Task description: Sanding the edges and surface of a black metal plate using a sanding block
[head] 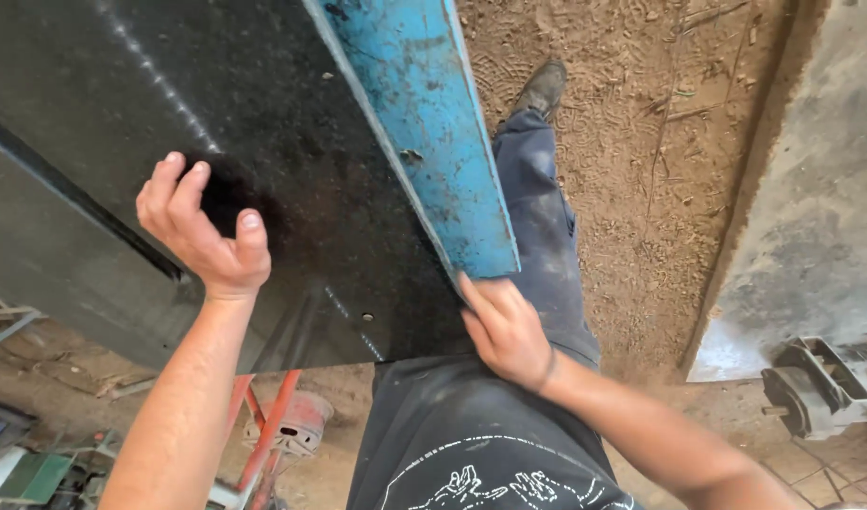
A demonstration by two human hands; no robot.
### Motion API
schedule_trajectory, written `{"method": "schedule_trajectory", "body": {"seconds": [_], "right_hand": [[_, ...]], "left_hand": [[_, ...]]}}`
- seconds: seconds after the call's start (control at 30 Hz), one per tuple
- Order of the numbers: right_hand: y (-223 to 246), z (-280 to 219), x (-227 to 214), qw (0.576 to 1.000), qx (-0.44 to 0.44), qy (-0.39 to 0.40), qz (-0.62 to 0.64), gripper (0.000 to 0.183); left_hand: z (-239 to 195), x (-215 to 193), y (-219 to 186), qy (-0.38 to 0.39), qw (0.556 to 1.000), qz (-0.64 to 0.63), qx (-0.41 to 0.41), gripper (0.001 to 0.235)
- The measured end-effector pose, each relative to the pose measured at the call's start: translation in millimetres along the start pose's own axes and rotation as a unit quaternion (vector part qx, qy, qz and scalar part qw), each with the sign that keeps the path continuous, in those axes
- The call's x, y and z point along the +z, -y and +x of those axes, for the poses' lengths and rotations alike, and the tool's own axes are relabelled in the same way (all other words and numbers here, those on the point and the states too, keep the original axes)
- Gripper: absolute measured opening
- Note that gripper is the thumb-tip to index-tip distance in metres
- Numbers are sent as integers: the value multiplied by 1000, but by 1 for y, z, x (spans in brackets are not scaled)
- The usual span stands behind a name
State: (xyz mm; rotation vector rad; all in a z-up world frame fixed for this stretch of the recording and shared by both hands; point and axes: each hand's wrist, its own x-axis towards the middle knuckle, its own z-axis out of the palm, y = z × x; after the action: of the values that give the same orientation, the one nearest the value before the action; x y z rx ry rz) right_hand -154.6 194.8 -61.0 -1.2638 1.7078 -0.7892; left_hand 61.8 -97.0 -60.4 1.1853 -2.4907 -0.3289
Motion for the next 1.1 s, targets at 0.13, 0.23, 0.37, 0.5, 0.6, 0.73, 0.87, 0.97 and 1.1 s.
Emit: {"method": "schedule_trajectory", "body": {"seconds": [0.13,0.23,0.37,0.5,0.6,0.73,0.87,0.97,1.1], "right_hand": [[11,36,-5,998,-28,-55,11,43],[34,156,-26,987,-82,-137,3,39],[55,250,-41,976,-82,-199,-34,30],[43,152,-31,986,-55,-143,-59,40],[33,103,-15,988,-15,-153,-15,36],[51,199,-32,973,-67,-217,-41,30],[58,270,-46,963,-95,-236,-85,27],[61,284,-49,966,-78,-212,-123,28],[69,285,-57,960,-87,-204,-170,29]], "left_hand": [[-2,-1,0,3,1000,-3,-2,57],[-2,0,3,0,1000,4,-2,57],[-1,-1,1,5,1000,1,2,56],[0,2,7,-7,1000,-11,1,55],[-10,9,26,-26,999,-13,43,66],[-7,7,24,-28,999,-16,38,65],[-9,12,26,-46,998,-34,22,60],[-5,8,24,-40,998,-47,19,58],[0,-2,16,1,999,-38,-19,49]]}}
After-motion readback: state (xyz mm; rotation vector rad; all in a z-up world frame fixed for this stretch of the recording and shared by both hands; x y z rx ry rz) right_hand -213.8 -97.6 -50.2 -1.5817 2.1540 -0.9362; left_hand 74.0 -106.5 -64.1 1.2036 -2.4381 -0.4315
